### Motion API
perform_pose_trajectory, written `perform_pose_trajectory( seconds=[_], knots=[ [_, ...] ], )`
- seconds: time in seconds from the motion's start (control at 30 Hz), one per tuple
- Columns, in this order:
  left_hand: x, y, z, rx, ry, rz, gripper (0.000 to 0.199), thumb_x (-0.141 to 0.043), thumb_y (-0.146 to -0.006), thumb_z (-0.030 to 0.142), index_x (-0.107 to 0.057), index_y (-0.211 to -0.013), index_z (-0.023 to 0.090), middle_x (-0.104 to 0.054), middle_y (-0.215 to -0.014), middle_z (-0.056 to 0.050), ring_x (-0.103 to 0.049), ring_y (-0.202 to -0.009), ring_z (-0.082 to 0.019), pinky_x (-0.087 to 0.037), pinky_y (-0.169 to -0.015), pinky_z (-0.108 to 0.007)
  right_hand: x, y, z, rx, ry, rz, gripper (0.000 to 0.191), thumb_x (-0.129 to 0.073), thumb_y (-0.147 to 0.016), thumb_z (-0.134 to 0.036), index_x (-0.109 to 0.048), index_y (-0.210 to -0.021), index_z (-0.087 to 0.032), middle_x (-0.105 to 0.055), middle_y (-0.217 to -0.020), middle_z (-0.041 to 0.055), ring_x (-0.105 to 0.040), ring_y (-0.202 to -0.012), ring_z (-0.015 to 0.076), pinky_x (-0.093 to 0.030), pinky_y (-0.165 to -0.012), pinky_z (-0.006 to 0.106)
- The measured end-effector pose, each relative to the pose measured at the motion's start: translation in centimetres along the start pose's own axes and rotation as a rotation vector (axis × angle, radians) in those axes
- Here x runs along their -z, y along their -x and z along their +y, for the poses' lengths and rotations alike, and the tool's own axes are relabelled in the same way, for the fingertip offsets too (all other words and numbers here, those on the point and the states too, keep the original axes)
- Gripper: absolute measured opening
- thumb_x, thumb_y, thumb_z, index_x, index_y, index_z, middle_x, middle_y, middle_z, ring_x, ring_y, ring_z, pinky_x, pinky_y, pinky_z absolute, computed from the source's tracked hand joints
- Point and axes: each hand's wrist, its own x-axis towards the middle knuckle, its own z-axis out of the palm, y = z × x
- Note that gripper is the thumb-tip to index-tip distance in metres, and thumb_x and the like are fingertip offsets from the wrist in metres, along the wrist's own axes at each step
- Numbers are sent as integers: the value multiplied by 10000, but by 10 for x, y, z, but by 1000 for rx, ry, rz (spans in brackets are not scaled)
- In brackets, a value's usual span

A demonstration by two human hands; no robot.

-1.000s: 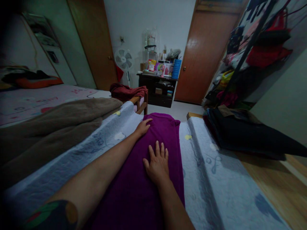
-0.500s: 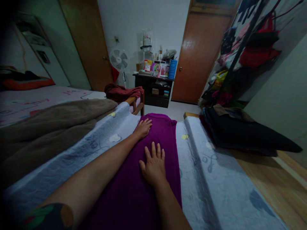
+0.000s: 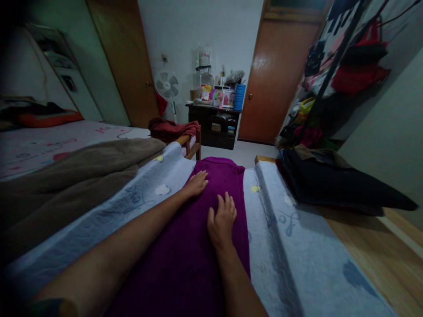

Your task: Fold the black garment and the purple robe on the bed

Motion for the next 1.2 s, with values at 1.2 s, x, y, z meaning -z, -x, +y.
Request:
perform_pose_trajectory(
  seconds=[1.2],
  knots=[
    [-14, 64, -3, -194, 518, 575, 91, -397, -900, 213, -486, -916, 205, -500, -932, -25, -522, -878, -162, -460, -844, -311, -8, -13, 26, -2, -845, -212, 379, -492, -738, -219, -675, -1068, -255, -462, -1451, 18, -366, -1356, 234, -243, -1142, 440]
  ],
)
